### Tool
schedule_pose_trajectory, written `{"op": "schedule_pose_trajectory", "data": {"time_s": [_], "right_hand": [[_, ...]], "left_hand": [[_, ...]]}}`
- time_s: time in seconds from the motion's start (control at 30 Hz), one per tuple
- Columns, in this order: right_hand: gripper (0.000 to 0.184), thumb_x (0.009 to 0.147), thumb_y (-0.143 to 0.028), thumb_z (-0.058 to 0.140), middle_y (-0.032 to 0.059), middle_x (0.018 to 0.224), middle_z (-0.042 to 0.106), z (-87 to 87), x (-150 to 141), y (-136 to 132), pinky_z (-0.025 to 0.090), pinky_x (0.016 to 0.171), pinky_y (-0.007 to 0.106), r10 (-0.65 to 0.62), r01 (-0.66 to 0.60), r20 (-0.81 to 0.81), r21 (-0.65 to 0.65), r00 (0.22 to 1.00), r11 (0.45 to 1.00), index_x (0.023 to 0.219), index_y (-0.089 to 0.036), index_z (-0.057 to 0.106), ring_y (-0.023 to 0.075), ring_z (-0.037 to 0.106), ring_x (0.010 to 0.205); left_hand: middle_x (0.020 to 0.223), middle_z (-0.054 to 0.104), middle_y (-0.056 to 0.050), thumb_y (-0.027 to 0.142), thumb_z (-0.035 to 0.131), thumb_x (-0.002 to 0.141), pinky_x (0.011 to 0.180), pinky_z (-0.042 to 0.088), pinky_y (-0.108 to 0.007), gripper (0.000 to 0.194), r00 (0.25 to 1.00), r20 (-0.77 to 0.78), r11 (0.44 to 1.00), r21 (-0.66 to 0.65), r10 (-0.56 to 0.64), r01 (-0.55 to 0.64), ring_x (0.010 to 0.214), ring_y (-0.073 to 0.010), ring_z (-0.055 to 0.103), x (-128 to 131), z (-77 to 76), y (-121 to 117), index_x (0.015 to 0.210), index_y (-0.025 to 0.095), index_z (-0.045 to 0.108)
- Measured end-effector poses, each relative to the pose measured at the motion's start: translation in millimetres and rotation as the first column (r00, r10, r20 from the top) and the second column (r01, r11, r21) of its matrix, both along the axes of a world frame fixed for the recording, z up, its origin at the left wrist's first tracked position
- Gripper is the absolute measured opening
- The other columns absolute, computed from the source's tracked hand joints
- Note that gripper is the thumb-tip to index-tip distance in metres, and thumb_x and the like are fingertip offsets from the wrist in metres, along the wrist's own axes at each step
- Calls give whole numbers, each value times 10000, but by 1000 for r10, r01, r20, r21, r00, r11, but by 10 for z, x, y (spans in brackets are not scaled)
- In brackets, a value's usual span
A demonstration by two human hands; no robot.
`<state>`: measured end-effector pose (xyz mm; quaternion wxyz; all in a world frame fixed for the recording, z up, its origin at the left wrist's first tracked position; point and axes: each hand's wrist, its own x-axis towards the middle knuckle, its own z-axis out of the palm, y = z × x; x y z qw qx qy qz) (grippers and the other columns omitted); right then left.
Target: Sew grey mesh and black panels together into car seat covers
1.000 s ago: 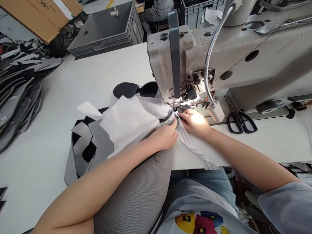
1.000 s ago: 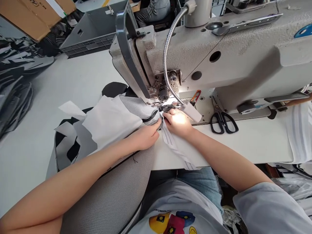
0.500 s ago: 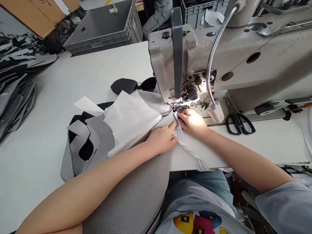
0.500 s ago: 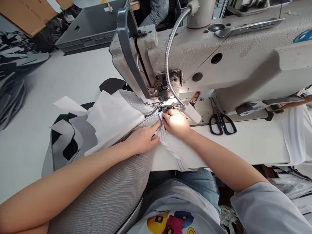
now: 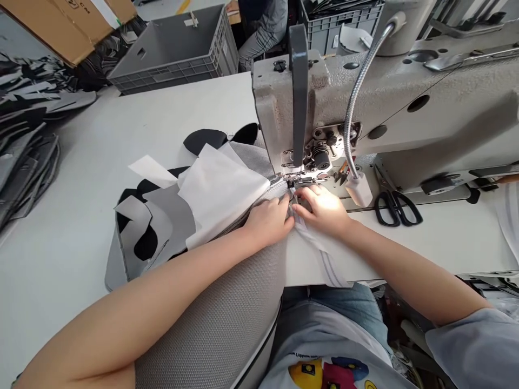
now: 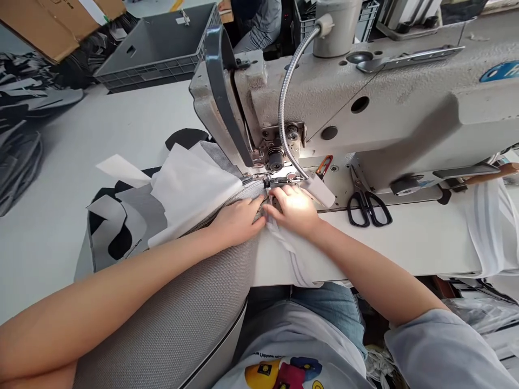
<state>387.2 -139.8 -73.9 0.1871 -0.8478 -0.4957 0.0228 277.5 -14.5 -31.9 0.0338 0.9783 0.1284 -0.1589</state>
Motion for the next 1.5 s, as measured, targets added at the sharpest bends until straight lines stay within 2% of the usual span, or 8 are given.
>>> {"op": "schedule_pose_trajectory", "data": {"time_s": [0.1, 0.2, 0.37, 0.4, 0.53, 0.67, 0.9, 1.5], "right_hand": [[394, 880, -518, 536, 91, 916, 635, 142, -256, -177, 385, 713, 320, 162, -167, -43, -180, 986, 969, 976, -160, 669, 226, 555, 864], [303, 864, -438, 581, 105, 837, 634, 210, -727, -520, 347, 622, 324, 433, -422, -51, -355, 900, 834, 813, -164, 699, 238, 558, 818], [113, 695, -253, 750, 56, 616, 616, 329, -1241, -1043, 276, 512, 302, 730, -762, -340, -530, 593, 372, 617, -210, 680, 195, 566, 640], [125, 720, -276, 735, 47, 585, 609, 373, -1192, -1055, 262, 501, 299, 696, -746, -375, -564, 613, 353, 627, -214, 682, 184, 559, 594], [285, 930, -291, 478, 94, 747, 654, 468, -602, -759, 276, 562, 304, 410, -337, 20, -531, 912, 778, 789, -173, 695, 203, 592, 704], [307, 946, -261, 394, 109, 938, 640, 280, -109, -305, 319, 621, 301, 101, -23, 217, -332, 971, 943, 1013, -166, 677, 226, 580, 860], [380, 915, -262, 422, 102, 1103, 625, -75, -52, 7, 406, 778, 297, 71, -66, 56, -86, 996, 994, 1230, -154, 604, 223, 537, 983], [325, 885, -224, 465, 92, 976, 639, -197, 144, 27, 450, 752, 275, -81, 79, 19, 92, 997, 993, 1109, -167, 694, 203, 569, 907]], "left_hand": [[1278, 530, -150, 499, 477, 880, 873, 480, -370, 652, 997, -67, 999, 8, 32, -32, 1150, -307, 531, -182, 93, -19, 1403, 131, 351], [1308, 492, -145, 530, 532, 844, 913, 464, -368, 734, 996, -67, 999, -1, 51, -51, 1197, -306, 483, -327, 133, -46, 1420, 132, 311], [1245, 517, -104, 428, 547, 821, 820, 501, -339, 701, 998, -49, 997, -63, 47, -50, 1086, -268, 560, -273, 99, -105, 1431, 174, 311], [1228, 528, -97, 376, 536, 819, 777, 510, -336, 688, 998, -57, 997, -66, 34, -38, 1045, -261, 581, -239, 93, -117, 1437, 182, 304], [1172, 571, -91, 162, 475, 808, 691, 512, -319, 636, 994, -107, 999, -21, -33, 31, 942, -238, 627, -155, 84, -153, 1427, 176, 329], [1111, 595, -102, 80, 402, 831, 664, 513, -319, 588, 993, -76, 992, 78, -91, 97, 898, -238, 642, -173, 50, -167, 1414, 148, 362], [1082, 592, -96, 109, 387, 863, 669, 514, -318, 568, 996, -46, 995, 59, -78, 81, 878, -233, 644, -168, 11, -151, 1427, 167, 361], [1002, 572, -84, 26, 374, 811, 684, 495, -313, 501, 994, 6, 994, 37, -107, 107, 833, -217, 624, 57, -26, 8, 1266, 183, 515]]}}
